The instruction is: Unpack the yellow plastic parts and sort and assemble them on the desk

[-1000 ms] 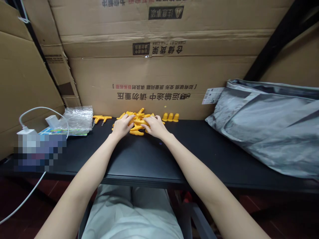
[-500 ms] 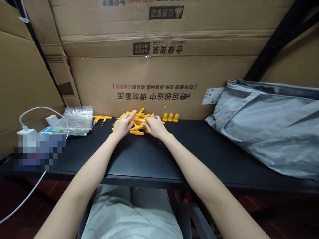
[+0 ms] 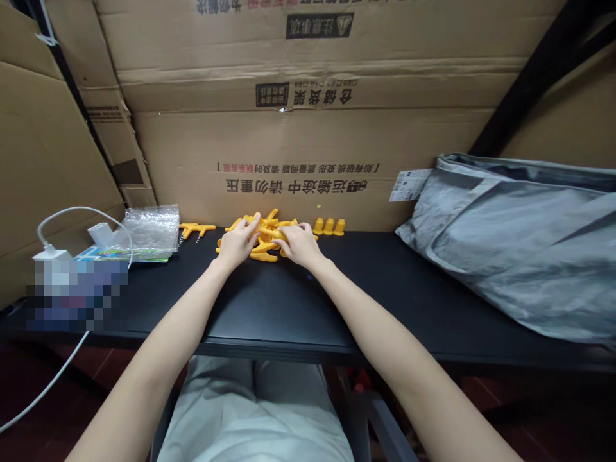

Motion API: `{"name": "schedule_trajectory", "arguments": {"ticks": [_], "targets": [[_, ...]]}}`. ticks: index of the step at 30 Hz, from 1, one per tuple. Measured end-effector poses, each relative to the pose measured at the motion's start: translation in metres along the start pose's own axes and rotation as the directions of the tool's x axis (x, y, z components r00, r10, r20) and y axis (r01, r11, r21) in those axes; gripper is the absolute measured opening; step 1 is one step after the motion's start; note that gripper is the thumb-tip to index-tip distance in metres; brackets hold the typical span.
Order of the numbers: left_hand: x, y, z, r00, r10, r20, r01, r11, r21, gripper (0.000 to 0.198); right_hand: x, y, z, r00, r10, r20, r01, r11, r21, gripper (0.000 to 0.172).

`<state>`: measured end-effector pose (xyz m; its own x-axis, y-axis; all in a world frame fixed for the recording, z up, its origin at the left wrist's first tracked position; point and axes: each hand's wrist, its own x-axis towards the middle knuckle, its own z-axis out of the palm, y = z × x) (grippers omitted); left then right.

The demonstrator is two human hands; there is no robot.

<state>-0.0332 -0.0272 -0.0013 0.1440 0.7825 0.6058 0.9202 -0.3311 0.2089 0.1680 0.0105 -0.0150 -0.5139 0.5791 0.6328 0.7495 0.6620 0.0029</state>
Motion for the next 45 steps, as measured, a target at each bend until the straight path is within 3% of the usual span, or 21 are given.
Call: {"name": "schedule_trajectory", "arguments": {"ticks": [13, 22, 28, 37, 45], "targets": [[0.004, -0.004, 0.001, 1.000, -0.017, 0.010, 0.018, 0.998, -0.066, 0.054, 0.001, -0.012, -0.012, 1.000, -0.016, 0.003, 0.016, 0.990, -0.137, 0.017], [0.007, -0.004, 0.006, 0.998, -0.049, -0.038, 0.038, 0.967, -0.250, 0.055, 0.002, -0.016, -0.017, 1.000, -0.012, -0.015, 0.009, 0.973, -0.232, 0.017], [0.007, -0.002, 0.010, 0.992, -0.127, 0.011, 0.122, 0.925, -0.359, 0.051, 0.003, -0.015, -0.019, 0.999, -0.025, -0.043, 0.010, 0.946, -0.323, 0.016], [-0.001, 0.003, 0.007, 0.998, -0.067, -0.014, 0.066, 0.996, -0.061, 0.060, 0.001, -0.006, -0.008, 1.000, 0.002, 0.032, 0.003, 0.985, -0.173, 0.023], [-0.002, -0.001, 0.007, 0.999, -0.046, -0.021, 0.046, 0.999, -0.018, 0.058, 0.001, -0.008, -0.007, 0.991, -0.023, 0.135, 0.031, 0.998, -0.061, 0.030]]}}
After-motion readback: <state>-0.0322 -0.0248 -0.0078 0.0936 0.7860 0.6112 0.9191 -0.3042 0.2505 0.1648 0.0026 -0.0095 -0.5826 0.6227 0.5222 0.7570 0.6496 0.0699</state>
